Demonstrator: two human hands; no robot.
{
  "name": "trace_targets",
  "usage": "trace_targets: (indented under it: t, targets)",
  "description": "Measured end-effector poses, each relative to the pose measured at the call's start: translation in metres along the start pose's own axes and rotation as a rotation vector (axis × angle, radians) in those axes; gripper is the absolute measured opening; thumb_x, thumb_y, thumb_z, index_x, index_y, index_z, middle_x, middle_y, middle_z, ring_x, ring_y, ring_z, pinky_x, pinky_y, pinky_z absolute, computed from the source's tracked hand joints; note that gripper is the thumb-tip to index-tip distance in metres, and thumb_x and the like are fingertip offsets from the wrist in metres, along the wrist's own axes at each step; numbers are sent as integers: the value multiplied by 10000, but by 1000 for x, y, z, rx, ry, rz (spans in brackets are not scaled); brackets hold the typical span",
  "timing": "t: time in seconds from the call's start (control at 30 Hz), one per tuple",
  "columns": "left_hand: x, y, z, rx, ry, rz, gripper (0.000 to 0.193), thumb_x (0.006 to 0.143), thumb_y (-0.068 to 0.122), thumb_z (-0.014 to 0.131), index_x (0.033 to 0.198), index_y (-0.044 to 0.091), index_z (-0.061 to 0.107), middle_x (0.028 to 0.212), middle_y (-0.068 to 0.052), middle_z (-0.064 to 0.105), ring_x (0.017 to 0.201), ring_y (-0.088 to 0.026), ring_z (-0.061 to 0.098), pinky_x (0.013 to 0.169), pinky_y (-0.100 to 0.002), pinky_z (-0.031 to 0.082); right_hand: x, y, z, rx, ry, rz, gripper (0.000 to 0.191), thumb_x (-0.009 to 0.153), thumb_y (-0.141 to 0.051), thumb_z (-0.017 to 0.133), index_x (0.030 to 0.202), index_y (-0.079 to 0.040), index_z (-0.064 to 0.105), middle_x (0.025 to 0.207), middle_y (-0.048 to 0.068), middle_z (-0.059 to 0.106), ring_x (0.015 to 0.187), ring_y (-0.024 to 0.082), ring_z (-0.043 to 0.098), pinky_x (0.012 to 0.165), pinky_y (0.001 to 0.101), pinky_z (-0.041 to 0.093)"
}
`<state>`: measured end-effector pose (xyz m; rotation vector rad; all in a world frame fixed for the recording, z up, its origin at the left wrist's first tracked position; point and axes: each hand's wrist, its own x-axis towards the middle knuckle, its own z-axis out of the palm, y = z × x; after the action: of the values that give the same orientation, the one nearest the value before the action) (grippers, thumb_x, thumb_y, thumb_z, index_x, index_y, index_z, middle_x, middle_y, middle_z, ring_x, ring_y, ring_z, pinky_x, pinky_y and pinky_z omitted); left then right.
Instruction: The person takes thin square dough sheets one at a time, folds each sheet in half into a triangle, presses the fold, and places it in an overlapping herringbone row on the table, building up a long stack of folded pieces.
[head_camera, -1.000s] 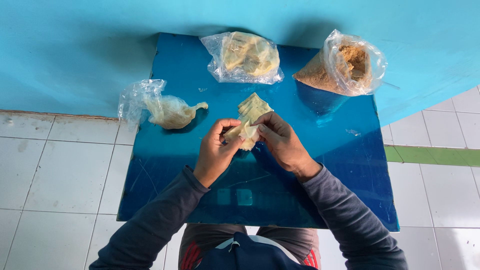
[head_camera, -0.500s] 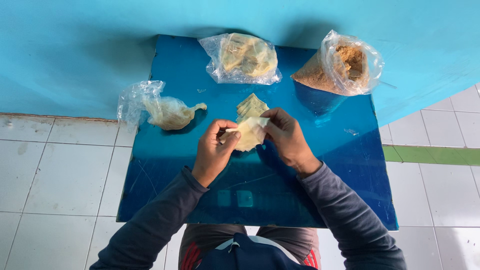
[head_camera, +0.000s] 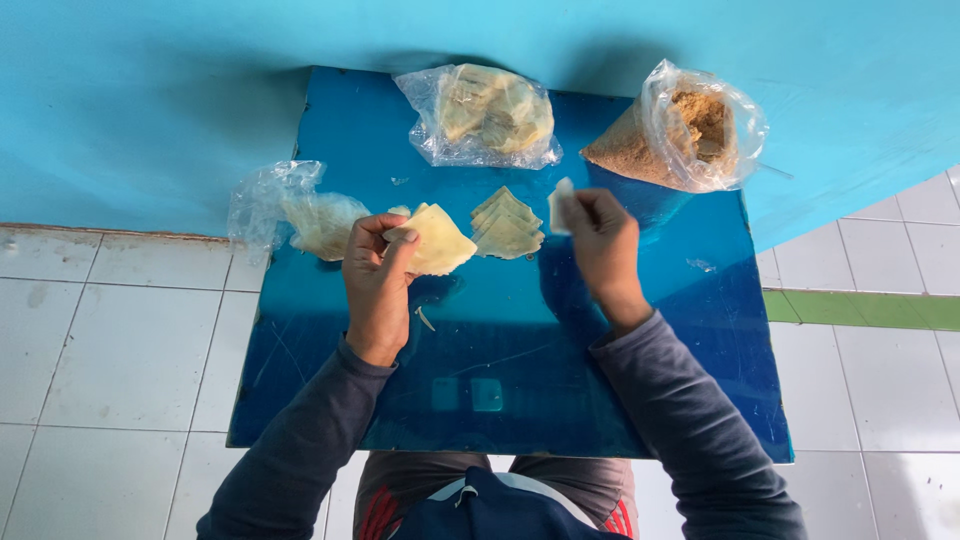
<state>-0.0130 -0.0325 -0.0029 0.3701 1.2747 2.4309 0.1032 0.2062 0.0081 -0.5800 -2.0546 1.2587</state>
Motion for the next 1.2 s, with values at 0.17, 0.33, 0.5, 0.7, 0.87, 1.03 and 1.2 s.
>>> trace_targets:
  t: [0.17, 0.33, 0.5, 0.7, 0.87, 1.03, 1.2]
  targets:
    - [0, 0, 0, 21, 10, -7, 197, 976, 84, 673, 1149, 83, 578, 1106, -28, 605, 942, -102, 634, 768, -293, 609, -19, -4, 22, -462, -29, -432, 90, 955, -102, 716, 1035, -64, 734, 972, 86, 709, 872, 265, 661, 773, 393, 513]
    - [0, -1, -2, 57, 20, -8, 199, 990, 90, 681, 1165, 76, 587, 1097, -32, 604, 911, -94, 608, 728, -275, 559, -34, -13, 29, -631, -126, -610, 180, 908, -99, 712, 1088, -93, 724, 1003, 51, 708, 945, 269, 629, 845, 425, 456]
    - [-2, 1, 1, 71, 32, -29, 192, 971, 96, 671, 1142, 80, 584, 1049, -28, 609, 895, -90, 632, 723, -277, 601, -44, -18, 27, -683, -240, -676, 246, 916, -92, 677, 1160, -94, 708, 1058, 58, 699, 986, 264, 637, 862, 427, 459]
    - [-4, -1, 5, 57, 18, -40, 198, 971, 85, 672, 1145, 74, 578, 1050, -20, 600, 891, -80, 625, 718, -259, 590, -46, -19, 26, -694, -265, -700, 283, 890, -97, 679, 1172, -103, 697, 1084, 49, 699, 1023, 279, 639, 874, 430, 463]
    - [-3, -3, 6, 80, 10, -28, 194, 968, 80, 663, 1143, 65, 581, 1046, -30, 608, 889, -90, 647, 709, -269, 605, -48, -19, 26, -720, -299, -683, 279, 901, -102, 677, 1179, -103, 694, 1079, 47, 696, 1010, 272, 641, 862, 432, 466]
    - [-3, -5, 6, 46, -11, -22, 198, 975, 73, 665, 1152, 56, 577, 1063, -40, 606, 908, -96, 649, 723, -268, 617, -48, -21, 26, -726, -308, -680, 262, 907, -113, 681, 1169, -111, 696, 1077, 45, 697, 1001, 270, 639, 863, 433, 468]
    - [-2, -7, 6, 71, -16, -21, 220, 980, 92, 686, 1174, 52, 589, 1083, -41, 612, 914, -86, 635, 706, -255, 595, -47, -27, 27, -692, -291, -679, 193, 933, -168, 709, 1116, -107, 695, 1048, 50, 708, 973, 278, 663, 869, 442, 462]
